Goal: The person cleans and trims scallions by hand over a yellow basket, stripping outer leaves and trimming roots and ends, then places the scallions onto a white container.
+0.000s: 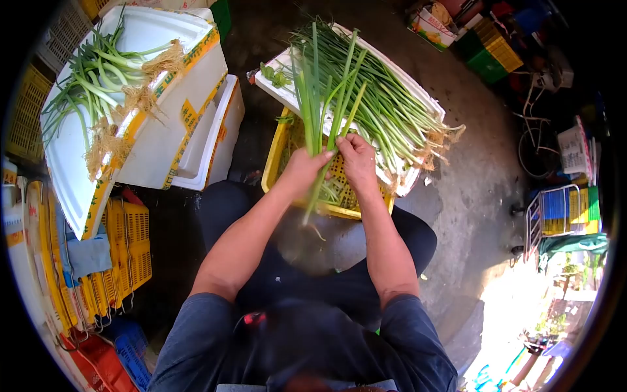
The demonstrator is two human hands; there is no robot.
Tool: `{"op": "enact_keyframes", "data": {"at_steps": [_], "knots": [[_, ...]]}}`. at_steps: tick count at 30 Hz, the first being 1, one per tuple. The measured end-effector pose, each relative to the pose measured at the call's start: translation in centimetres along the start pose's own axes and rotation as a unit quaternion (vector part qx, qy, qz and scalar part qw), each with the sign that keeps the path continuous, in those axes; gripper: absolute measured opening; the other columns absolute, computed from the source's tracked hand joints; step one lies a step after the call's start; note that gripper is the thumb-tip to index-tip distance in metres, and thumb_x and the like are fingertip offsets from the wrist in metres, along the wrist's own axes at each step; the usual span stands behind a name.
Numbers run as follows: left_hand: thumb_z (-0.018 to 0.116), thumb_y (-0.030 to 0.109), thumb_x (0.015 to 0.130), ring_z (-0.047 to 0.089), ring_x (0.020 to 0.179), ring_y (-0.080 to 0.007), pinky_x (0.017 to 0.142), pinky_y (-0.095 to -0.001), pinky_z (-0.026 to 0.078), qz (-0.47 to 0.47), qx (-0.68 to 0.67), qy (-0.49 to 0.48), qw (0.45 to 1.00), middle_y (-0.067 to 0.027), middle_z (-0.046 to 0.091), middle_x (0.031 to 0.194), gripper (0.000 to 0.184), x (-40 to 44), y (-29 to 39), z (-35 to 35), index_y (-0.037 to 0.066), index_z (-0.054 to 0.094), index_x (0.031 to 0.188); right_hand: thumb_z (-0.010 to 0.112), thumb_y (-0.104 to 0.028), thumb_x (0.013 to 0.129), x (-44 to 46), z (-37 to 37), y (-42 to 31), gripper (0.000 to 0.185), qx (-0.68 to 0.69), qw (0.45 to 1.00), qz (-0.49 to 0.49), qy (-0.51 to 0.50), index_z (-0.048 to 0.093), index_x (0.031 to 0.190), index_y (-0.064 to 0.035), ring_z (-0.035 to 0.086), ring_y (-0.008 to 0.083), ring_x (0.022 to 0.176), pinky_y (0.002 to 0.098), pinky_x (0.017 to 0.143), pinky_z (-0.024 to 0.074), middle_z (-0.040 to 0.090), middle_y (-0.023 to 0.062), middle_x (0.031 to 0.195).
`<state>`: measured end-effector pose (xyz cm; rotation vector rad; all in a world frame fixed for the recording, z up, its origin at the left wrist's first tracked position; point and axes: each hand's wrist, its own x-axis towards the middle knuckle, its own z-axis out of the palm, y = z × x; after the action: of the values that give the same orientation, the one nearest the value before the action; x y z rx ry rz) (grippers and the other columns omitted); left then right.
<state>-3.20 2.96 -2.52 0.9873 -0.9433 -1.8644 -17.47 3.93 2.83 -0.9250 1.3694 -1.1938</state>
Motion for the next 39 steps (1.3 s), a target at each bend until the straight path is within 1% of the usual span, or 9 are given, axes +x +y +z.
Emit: {"op": "enact_keyframes", "data": {"at_steps": [8, 12, 15, 26, 29, 31, 35, 38, 39], "knots": [[0.067, 0.02, 0.095, 0.062, 0.073, -0.0128, 0.061, -0.0277, 0.051, 0.006, -0.065, 0.031, 0.997, -0.0037, 0.065, 0.089, 0.019, 0.4, 1.2, -0.7, 0.003, 0.066, 0.103, 0.06, -0.014, 0.1, 0.6, -0.8, 5.2, 0.014, -0.005, 0.99, -0.126, 0.058, 0.062, 0.091, -0.0031, 0.061, 0.0086, 0.074, 0.0237, 0.067, 0.0509, 0.071, 0.0046, 0.091], [0.066, 0.017, 0.095, 0.064, 0.075, -0.0196, 0.063, -0.0319, 0.053, 0.0, -0.138, 0.056, 0.989, -0.0062, 0.064, 0.086, 0.019, 1.1, 1.0, -1.5, 0.002, 0.065, 0.105, 0.06, -0.012, 0.1, -2.9, 0.4, 4.0, 0.014, -0.028, 0.983, -0.17, 0.064, 0.067, 0.098, -0.001, 0.051, 0.0032, 0.074, 0.0205, 0.067, 0.0421, 0.064, -0.0036, 0.083], [0.066, 0.017, 0.095, 0.064, 0.071, -0.02, 0.062, -0.0327, 0.053, 0.008, -0.152, 0.059, 0.986, -0.0079, 0.065, 0.086, 0.02, 1.1, 1.4, -2.0, 0.0, 0.064, 0.105, 0.056, -0.012, 0.103, -5.5, 0.6, 3.2, 0.015, -0.063, 0.982, -0.176, 0.039, 0.064, 0.104, 0.0006, 0.064, 0.0133, 0.093, 0.027, 0.086, 0.0501, 0.071, 0.0084, 0.102], [0.068, 0.016, 0.094, 0.062, 0.068, -0.0183, 0.06, -0.0335, 0.052, 0.001, -0.112, 0.146, 0.983, -0.0086, 0.065, 0.086, 0.018, 1.2, 2.3, -2.5, 0.004, 0.06, 0.104, 0.053, -0.012, 0.103, -11.2, -7.5, 0.4, 0.015, 0.16, 0.961, -0.219, 0.062, 0.058, 0.103, 0.0024, 0.069, 0.028, 0.088, 0.0402, 0.085, 0.058, 0.069, 0.0169, 0.097], [0.07, 0.017, 0.093, 0.063, 0.072, -0.0175, 0.061, -0.0336, 0.052, 0.009, -0.105, 0.145, 0.984, -0.0071, 0.065, 0.087, 0.017, 1.1, 2.6, -2.4, 0.006, 0.059, 0.101, 0.053, -0.011, 0.103, -10.8, -8.4, -0.9, 0.02, -0.026, 0.957, -0.253, 0.136, 0.06, 0.113, 0.0051, 0.067, 0.019, 0.082, 0.0313, 0.075, 0.0557, 0.068, 0.0144, 0.096], [0.071, 0.017, 0.092, 0.063, 0.076, -0.0168, 0.061, -0.0336, 0.052, 0.011, -0.108, 0.144, 0.984, -0.0053, 0.063, 0.087, 0.018, 1.0, 2.7, -2.0, 0.008, 0.058, 0.099, 0.052, -0.009, 0.103, -9.1, -7.9, 0.5, 0.023, -0.123, 0.97, -0.159, 0.139, 0.061, 0.117, 0.0069, 0.064, 0.0121, 0.077, 0.0262, 0.071, 0.052, 0.069, 0.0108, 0.094], [0.074, 0.016, 0.09, 0.064, 0.082, -0.016, 0.063, -0.0346, 0.053, 0.03, -0.095, 0.147, 0.984, -0.0025, 0.06, 0.088, 0.022, 1.1, 2.7, -2.0, 0.009, 0.054, 0.097, 0.064, -0.015, 0.093, -6.3, -6.0, 5.6, 0.033, -0.403, 0.901, -0.108, 0.117, 0.061, 0.117, 0.0069, 0.067, 0.0272, 0.076, 0.0364, 0.072, 0.0527, 0.068, 0.0216, 0.091], [0.075, 0.015, 0.089, 0.064, 0.083, -0.0159, 0.063, -0.0343, 0.053, 0.022, -0.087, 0.139, 0.986, -0.0016, 0.059, 0.089, 0.024, 0.9, 2.0, -1.8, 0.009, 0.054, 0.097, 0.065, -0.014, 0.091, -5.9, -1.8, 4.4, 0.033, -0.323, 0.935, -0.14, 0.042, 0.062, 0.119, 0.0036, 0.067, 0.0305, 0.076, 0.0362, 0.072, 0.0526, 0.068, 0.022, 0.094], [0.076, 0.015, 0.088, 0.064, 0.083, -0.0158, 0.062, -0.0339, 0.053, 0.027, -0.089, 0.134, 0.987, -0.0016, 0.058, 0.089, 0.024, 1.2, 1.9, -1.8, 0.009, 0.054, 0.097, 0.066, -0.014, 0.092, -4.9, -0.9, 5.1, 0.032, -0.318, 0.935, -0.154, 0.037, 0.063, 0.118, 0.0041, 0.064, 0.0233, 0.074, 0.0328, 0.069, 0.0506, 0.068, 0.0167, 0.09]]}}
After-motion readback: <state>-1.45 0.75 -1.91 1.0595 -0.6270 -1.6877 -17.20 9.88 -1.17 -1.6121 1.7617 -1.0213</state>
